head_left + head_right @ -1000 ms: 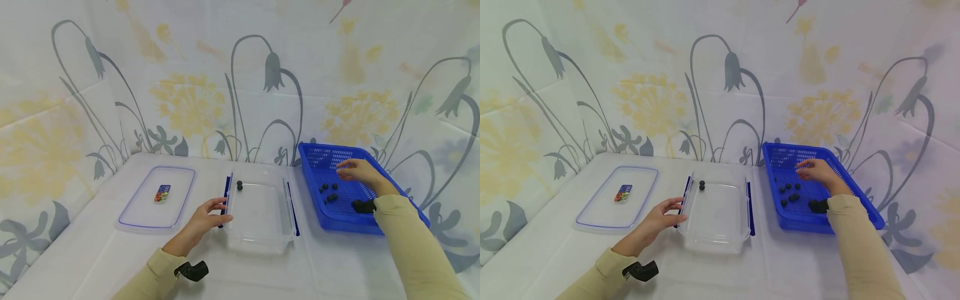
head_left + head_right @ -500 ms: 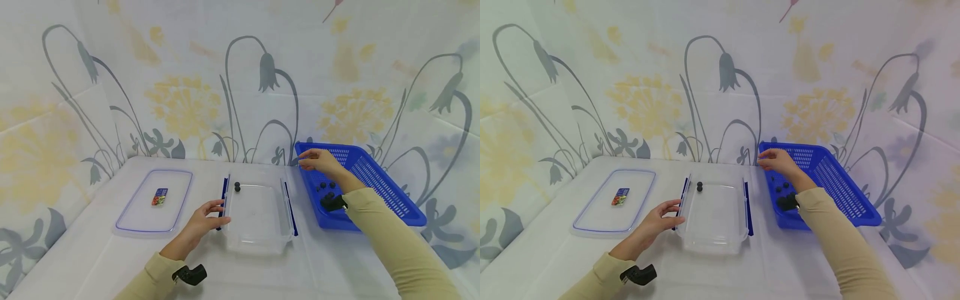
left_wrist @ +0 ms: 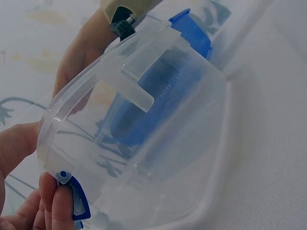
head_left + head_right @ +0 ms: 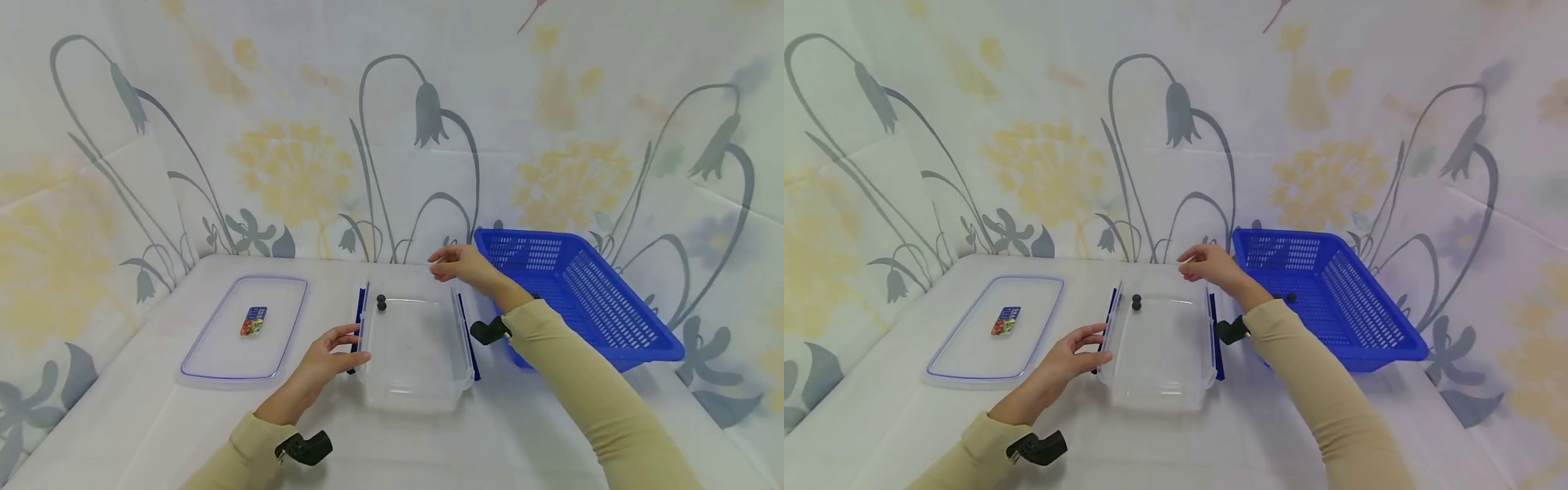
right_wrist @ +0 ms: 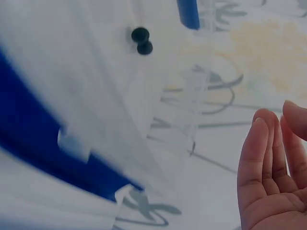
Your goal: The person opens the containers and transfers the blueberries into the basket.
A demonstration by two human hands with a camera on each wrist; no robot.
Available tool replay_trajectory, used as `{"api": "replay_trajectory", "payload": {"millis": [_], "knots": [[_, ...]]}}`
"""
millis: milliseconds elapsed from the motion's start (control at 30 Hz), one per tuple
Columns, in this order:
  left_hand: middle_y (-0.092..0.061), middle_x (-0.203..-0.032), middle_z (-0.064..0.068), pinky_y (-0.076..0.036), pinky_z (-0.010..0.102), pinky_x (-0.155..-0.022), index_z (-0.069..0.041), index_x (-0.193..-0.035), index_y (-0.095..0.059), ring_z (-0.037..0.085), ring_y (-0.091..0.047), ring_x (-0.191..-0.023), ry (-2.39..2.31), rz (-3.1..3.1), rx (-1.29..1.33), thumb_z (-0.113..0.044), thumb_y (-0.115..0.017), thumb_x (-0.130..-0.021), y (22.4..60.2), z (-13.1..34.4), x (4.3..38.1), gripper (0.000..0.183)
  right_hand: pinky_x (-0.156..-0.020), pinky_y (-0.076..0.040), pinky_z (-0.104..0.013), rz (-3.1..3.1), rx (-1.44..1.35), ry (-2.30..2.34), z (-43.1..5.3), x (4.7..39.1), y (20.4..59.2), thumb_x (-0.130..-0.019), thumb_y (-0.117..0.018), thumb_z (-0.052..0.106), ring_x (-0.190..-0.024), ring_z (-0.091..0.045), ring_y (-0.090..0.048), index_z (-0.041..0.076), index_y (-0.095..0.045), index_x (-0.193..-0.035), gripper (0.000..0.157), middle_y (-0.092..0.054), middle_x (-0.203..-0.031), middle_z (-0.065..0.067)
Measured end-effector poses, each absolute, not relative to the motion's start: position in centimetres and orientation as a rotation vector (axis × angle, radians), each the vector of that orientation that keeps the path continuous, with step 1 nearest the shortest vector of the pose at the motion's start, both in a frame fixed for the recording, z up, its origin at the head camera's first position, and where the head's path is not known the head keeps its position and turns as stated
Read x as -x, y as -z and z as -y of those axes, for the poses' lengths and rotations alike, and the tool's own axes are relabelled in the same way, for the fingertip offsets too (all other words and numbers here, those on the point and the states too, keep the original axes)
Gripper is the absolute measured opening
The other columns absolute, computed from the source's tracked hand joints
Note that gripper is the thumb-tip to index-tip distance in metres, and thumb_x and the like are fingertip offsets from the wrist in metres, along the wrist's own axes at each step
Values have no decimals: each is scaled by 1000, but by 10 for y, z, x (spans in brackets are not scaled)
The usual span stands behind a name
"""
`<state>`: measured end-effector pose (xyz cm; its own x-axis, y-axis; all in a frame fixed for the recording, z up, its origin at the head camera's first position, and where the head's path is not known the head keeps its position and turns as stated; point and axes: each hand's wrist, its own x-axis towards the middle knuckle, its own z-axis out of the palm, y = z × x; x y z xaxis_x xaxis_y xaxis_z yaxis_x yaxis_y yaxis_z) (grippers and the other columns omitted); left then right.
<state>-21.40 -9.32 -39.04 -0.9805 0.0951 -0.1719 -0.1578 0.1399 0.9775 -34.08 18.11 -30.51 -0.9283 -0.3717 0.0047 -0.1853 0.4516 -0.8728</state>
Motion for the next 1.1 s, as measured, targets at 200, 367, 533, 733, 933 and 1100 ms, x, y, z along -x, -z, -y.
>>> {"api": "replay_trajectory", "payload": {"millis": [200, 367, 533, 733, 933, 1100], "knots": [[-54, -120, 9, -42, 43, -87, -11, -130, -52, 23, -55, -91, -1949, -2222, 68, -17, -77, -77, 392, 94, 213, 59, -88, -46, -40, -2452, 490, 1491, -151, 347, 317, -88, -64, 13, -86, -24, -62, -1, -58, -113, 29, -64, -96, -14], [-54, -120, 8, -43, 42, -85, -11, -130, -52, 22, -55, -90, -1946, -2220, 67, -16, -76, -78, 393, 93, 214, 58, -89, -46, -40, -2432, 439, 1509, -129, 352, 330, -87, -64, 9, -87, -24, -62, -1, -59, -112, 28, -62, -102, -17], [-54, -121, 8, -40, 48, -89, -12, -131, -51, 24, -55, -95, -1938, -2235, 72, -16, -75, -79, 393, 92, 214, 57, -90, -45, -42, -2454, 425, 1497, -109, 356, 348, -86, -64, 6, -93, -30, -60, -5, -59, -113, 30, -61, -99, -14], [-54, -120, 7, -40, 48, -89, -13, -131, -51, 23, -56, -95, -1927, -2229, 81, -16, -75, -80, 394, 91, 216, 56, -76, -48, -31, -2645, 475, 1242, -95, 361, 369, -82, -68, 4, -81, -19, -57, -3, -64, -106, 25, -61, -88, -7], [-55, -118, 7, -42, 43, -86, -13, -130, -52, 21, -57, -90, -1955, -2217, 60, -15, -74, -80, 394, 93, 216, 55, -72, -47, -30, -2743, 543, 988, -92, 365, 385, -79, -69, 0, -81, -19, -53, 1, -66, -101, 22, -59, -87, -7], [-55, -117, 7, -42, 42, -85, -12, -130, -52, 21, -56, -89, -1967, -2210, 55, -14, -74, -80, 394, 94, 215, 54, -74, -47, -31, -2752, 703, 873, -92, 380, 407, -77, -72, 5, -82, -19, -54, 9, -66, -107, 30, -60, -92, -7]]}}
